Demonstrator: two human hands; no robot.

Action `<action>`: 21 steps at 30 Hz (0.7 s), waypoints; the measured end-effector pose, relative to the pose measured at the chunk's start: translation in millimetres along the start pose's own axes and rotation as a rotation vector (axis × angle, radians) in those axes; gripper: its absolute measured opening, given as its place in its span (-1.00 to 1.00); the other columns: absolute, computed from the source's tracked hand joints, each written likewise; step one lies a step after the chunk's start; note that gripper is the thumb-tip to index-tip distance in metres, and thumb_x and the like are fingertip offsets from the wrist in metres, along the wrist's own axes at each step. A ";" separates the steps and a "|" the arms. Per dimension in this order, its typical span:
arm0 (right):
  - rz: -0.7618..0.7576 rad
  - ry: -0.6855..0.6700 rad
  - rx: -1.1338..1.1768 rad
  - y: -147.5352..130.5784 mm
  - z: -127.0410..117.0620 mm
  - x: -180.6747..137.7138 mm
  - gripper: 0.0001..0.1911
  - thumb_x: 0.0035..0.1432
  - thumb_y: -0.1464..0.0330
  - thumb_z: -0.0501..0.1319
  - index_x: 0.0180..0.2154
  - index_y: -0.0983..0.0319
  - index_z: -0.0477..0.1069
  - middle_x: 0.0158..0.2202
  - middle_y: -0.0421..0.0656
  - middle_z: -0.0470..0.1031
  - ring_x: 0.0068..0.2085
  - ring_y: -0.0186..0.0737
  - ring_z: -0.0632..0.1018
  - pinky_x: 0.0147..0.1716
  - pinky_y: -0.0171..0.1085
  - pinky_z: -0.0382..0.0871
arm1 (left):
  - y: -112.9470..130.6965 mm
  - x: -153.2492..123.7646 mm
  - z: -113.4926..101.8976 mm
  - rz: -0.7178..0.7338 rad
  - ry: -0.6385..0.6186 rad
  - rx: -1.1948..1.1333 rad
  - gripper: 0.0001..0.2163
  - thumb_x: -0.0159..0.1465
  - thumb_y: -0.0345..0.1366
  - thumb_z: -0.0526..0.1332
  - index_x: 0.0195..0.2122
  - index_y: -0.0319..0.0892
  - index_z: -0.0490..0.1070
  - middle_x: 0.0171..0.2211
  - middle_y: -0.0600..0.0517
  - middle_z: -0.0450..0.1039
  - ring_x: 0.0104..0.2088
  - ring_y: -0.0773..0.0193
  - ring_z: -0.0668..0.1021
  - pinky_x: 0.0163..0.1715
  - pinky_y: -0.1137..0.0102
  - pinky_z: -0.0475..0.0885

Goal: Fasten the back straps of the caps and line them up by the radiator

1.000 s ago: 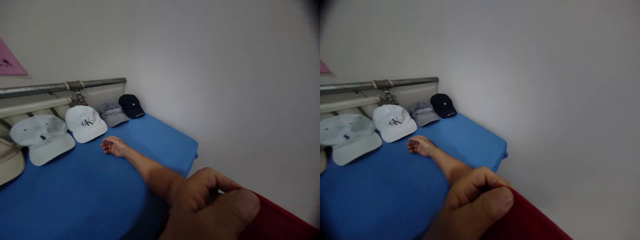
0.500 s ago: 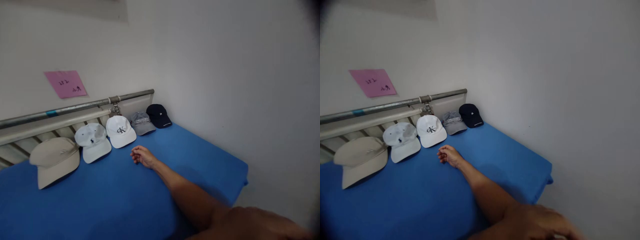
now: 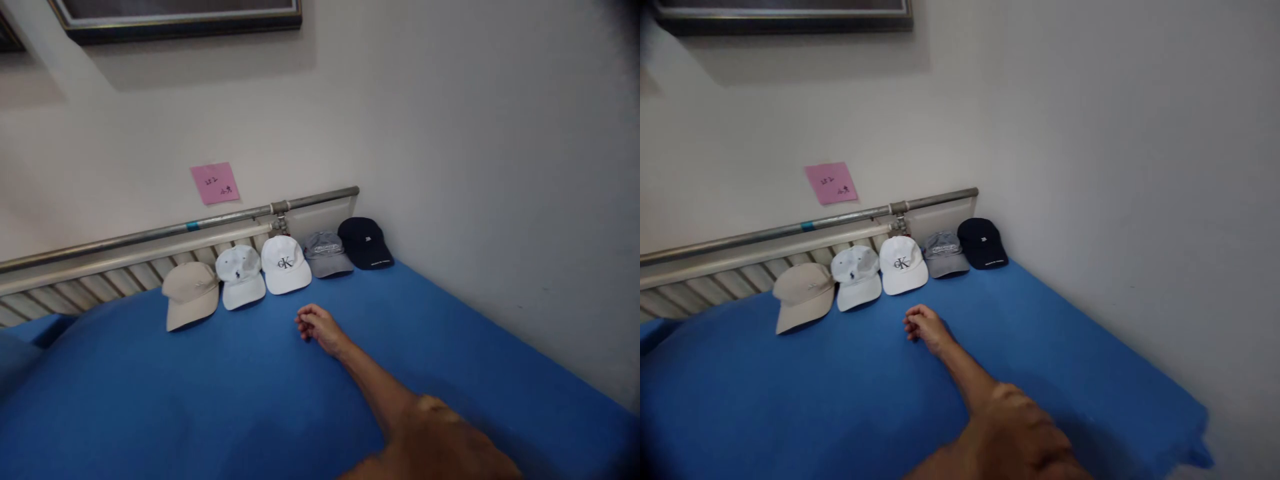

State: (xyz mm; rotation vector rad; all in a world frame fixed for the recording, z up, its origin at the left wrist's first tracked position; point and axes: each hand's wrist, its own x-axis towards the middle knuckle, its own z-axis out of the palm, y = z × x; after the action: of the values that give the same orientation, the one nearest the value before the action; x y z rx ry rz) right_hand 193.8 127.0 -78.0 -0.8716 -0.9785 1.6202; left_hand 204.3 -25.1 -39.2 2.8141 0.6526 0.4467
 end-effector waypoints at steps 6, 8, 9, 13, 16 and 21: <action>0.000 0.032 -0.086 0.8 3.0 -10.2 -0.86 -0.10 0.37 0.20 -0.39 0.22 0.36 -0.50 -0.24 0.47 -0.53 -0.35 0.44 -0.56 -0.35 0.26 | -70.3 -28.0 -18.3 -0.104 0.338 0.083 -0.67 0.27 -0.14 0.14 0.03 -0.11 0.42 -0.01 -0.12 0.48 0.04 -0.05 0.45 0.07 -0.02 0.31; -0.012 0.053 -0.108 -2.3 0.5 -8.9 -0.84 -0.11 0.40 0.20 -0.36 0.22 0.37 -0.51 -0.25 0.46 -0.50 -0.33 0.46 -0.54 -0.35 0.29 | -111.7 -57.1 -28.2 -0.253 0.481 0.163 -0.66 0.25 -0.29 0.14 0.07 -0.06 0.39 0.10 -0.14 0.39 0.14 -0.14 0.36 0.09 -0.09 0.24; -0.025 0.072 -0.119 -5.3 -1.6 -7.5 -0.79 -0.12 0.42 0.21 -0.32 0.21 0.37 -0.51 -0.27 0.45 -0.51 -0.33 0.46 -0.55 -0.35 0.29 | -130.5 -72.9 -33.2 -0.392 0.552 0.153 -0.62 0.23 -0.35 0.13 0.10 -0.05 0.36 0.10 -0.17 0.37 0.13 -0.16 0.36 0.05 -0.08 0.26; -0.122 0.197 -0.175 -27.6 -14.1 -0.7 -0.42 -0.12 0.42 0.24 0.03 0.16 0.28 -0.55 -0.38 0.33 -0.58 -0.39 0.34 -0.60 -0.39 0.21 | -172.4 -121.2 -53.9 -0.935 0.762 -0.223 -0.26 0.13 -0.31 0.20 0.34 -0.15 -0.03 -0.31 -0.07 0.43 -0.35 0.08 0.51 -0.30 0.17 0.44; -0.289 0.269 -0.304 -50.9 -21.5 -5.0 -0.22 -0.12 0.37 0.31 0.18 0.12 0.18 -0.56 -0.39 0.28 -0.58 -0.40 0.28 -0.58 -0.38 0.19 | -170.2 -132.3 -72.6 -1.039 0.854 -0.429 -0.14 0.11 -0.30 0.22 0.38 -0.16 -0.23 -0.53 0.17 0.22 -0.56 0.31 0.34 -0.49 0.39 0.33; -0.588 0.290 -0.508 -83.6 -19.4 -33.5 -0.20 -0.03 0.36 0.31 0.26 0.08 0.13 -0.54 -0.37 0.28 -0.54 -0.38 0.26 -0.48 -0.34 0.23 | -149.3 -133.4 -106.4 -0.953 1.009 -0.478 -0.13 0.12 -0.29 0.24 0.38 -0.06 -0.25 -0.52 0.21 0.21 -0.54 0.39 0.31 -0.47 0.47 0.30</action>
State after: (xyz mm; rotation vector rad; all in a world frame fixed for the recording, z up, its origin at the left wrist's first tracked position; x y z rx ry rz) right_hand 250.9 111.5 -7.5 -0.9973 -1.3072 0.7337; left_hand -4.4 59.9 -13.8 1.4141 1.6257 1.5067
